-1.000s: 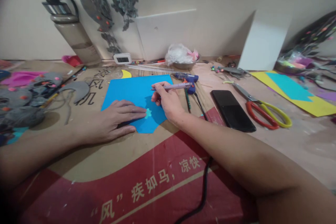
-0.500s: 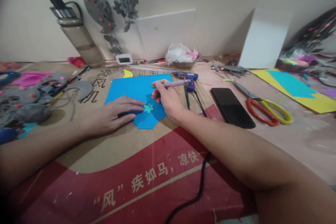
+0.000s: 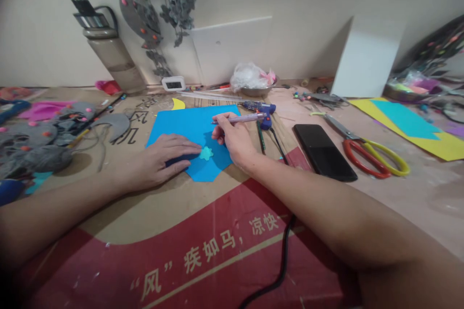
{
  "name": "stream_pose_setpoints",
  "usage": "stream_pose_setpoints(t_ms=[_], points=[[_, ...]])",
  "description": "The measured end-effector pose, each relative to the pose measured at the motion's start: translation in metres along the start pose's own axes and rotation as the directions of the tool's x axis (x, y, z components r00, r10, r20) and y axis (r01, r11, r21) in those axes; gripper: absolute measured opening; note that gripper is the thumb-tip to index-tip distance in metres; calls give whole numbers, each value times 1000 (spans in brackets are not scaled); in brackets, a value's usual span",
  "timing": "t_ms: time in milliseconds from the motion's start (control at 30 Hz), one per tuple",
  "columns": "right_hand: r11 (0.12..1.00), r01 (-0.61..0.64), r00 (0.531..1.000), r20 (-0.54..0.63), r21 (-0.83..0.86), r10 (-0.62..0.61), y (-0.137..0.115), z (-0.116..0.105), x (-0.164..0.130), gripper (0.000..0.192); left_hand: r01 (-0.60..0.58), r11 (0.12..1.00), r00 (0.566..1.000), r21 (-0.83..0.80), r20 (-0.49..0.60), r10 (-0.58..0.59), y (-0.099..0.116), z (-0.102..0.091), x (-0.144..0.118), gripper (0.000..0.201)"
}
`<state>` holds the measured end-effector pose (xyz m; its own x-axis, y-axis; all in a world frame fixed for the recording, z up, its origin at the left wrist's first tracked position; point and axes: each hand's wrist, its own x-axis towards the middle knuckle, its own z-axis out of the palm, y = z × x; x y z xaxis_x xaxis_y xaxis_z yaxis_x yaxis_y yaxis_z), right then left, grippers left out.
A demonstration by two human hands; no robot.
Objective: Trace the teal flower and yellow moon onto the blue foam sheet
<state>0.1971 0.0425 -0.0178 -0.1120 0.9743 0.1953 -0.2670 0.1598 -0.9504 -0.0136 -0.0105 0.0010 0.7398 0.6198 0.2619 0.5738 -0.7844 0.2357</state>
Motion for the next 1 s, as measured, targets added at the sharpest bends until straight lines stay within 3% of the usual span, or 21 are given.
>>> stream_pose_setpoints(t_ms=[133, 333, 567, 1000], points=[[999, 23, 1000, -2, 32, -23, -1, 0, 0, 20, 10, 999, 999, 33, 41, -12, -1, 3, 1, 32], [961, 206, 978, -57, 182, -199, -11, 0, -2, 21, 18, 999, 999, 28, 34, -19, -2, 4, 0, 33], [978, 187, 964, -209, 95, -164, -22, -7, 9, 25, -3, 1000, 1000, 24, 24, 2, -3, 5, 0, 34], [972, 202, 955, -246, 119, -168, -17, -14, 15, 25, -12, 998, 999, 58, -30, 14, -3, 5, -3, 33]])
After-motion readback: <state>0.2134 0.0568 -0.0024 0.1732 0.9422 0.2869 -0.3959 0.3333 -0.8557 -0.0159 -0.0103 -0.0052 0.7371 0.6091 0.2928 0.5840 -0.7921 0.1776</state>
